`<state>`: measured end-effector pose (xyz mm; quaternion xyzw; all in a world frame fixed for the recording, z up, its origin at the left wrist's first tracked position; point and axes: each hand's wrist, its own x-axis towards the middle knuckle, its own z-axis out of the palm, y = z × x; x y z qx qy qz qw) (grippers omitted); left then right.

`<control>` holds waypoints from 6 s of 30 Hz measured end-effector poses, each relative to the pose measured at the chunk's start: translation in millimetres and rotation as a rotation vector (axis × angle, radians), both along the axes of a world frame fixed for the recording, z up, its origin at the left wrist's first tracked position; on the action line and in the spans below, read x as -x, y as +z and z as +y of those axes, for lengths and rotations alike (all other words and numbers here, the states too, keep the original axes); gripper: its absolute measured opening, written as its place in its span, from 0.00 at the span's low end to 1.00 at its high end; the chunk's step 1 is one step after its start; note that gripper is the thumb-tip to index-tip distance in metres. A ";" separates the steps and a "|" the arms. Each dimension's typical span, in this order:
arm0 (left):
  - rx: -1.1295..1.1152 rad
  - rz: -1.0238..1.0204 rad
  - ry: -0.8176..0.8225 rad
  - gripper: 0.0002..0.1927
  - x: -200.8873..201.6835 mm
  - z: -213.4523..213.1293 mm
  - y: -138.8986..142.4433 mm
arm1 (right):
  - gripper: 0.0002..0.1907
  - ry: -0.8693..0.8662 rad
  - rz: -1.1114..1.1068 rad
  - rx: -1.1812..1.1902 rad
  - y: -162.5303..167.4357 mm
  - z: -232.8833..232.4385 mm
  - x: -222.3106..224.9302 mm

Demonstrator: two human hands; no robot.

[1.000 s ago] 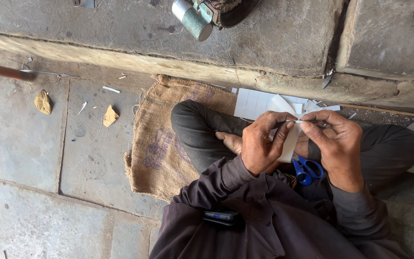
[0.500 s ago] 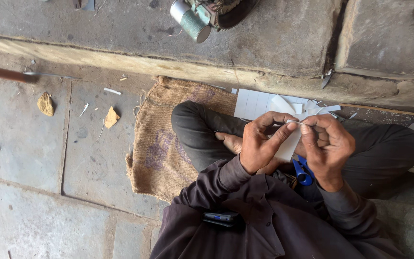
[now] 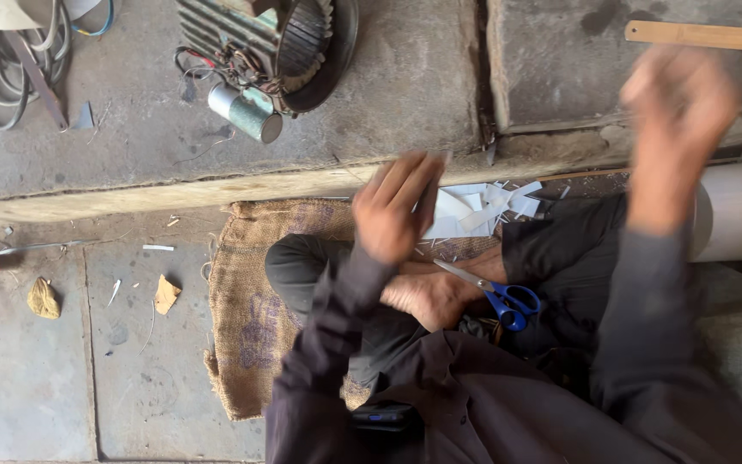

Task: The person cuts white insulating strips with scissors, folds them, and inserts them into the slots of a motor stator. The person repeats this process multiple times, placing each strip into a slot and adjusting it by hand.

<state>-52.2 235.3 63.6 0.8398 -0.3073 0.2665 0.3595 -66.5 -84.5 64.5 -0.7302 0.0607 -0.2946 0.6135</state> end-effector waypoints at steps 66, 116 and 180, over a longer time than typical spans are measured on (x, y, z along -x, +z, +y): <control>-0.439 -0.005 0.025 0.40 -63.1 -191.7 -74.7 | 0.09 0.303 0.274 0.633 -45.4 -70.6 -98.9; -0.468 0.025 -0.177 0.41 -75.3 -172.3 -78.4 | 0.07 0.283 0.178 0.931 -56.9 -66.2 -69.9; 0.149 0.192 -0.203 0.06 -51.8 -92.5 28.5 | 0.07 0.128 -0.125 0.223 -5.7 56.8 -14.3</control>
